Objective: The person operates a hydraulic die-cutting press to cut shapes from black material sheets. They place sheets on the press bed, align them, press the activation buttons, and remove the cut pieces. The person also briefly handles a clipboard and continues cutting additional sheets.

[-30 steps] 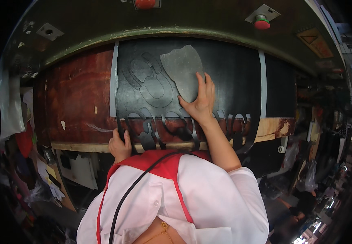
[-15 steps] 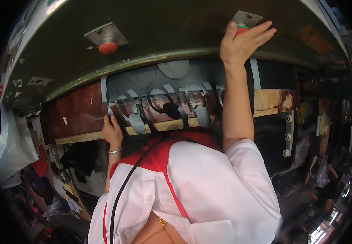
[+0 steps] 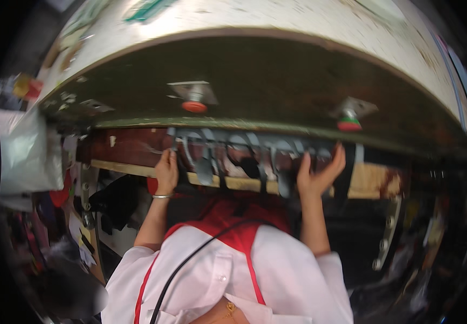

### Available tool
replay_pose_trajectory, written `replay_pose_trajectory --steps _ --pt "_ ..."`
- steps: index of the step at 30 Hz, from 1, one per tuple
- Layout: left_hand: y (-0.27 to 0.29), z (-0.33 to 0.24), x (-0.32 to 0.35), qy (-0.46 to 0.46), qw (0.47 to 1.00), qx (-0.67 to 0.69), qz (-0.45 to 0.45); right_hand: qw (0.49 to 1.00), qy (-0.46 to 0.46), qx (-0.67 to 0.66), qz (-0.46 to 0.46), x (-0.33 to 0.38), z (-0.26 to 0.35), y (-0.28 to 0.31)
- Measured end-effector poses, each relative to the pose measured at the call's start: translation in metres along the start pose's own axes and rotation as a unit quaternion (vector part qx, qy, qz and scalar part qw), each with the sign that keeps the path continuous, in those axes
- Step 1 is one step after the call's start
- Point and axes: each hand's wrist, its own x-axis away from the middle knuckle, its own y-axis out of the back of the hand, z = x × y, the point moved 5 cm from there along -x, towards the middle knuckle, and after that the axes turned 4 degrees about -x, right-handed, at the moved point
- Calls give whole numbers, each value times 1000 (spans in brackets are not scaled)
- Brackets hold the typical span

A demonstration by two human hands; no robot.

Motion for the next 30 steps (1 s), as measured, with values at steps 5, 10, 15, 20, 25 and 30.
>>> replay_pose_trajectory --steps 5,10,15,20,25,30 --pt "146 -11 -54 -124 951 87 -271 962 95 -8 257 91 34 -22" --pt "320 13 -156 -197 835 143 -493 940 7 115 322 92 26 -39" --pt "407 56 -262 -42 827 -65 -557 955 -21 48 293 92 36 -23" --pt "444 112 -326 67 875 14 -480 937 -228 -2 265 83 51 2" --pt "447 91 -301 -22 857 118 -502 947 -207 -35 244 49 104 7" --pt "435 12 -201 -312 875 266 -256 931 -111 -139 319 22 176 -42"
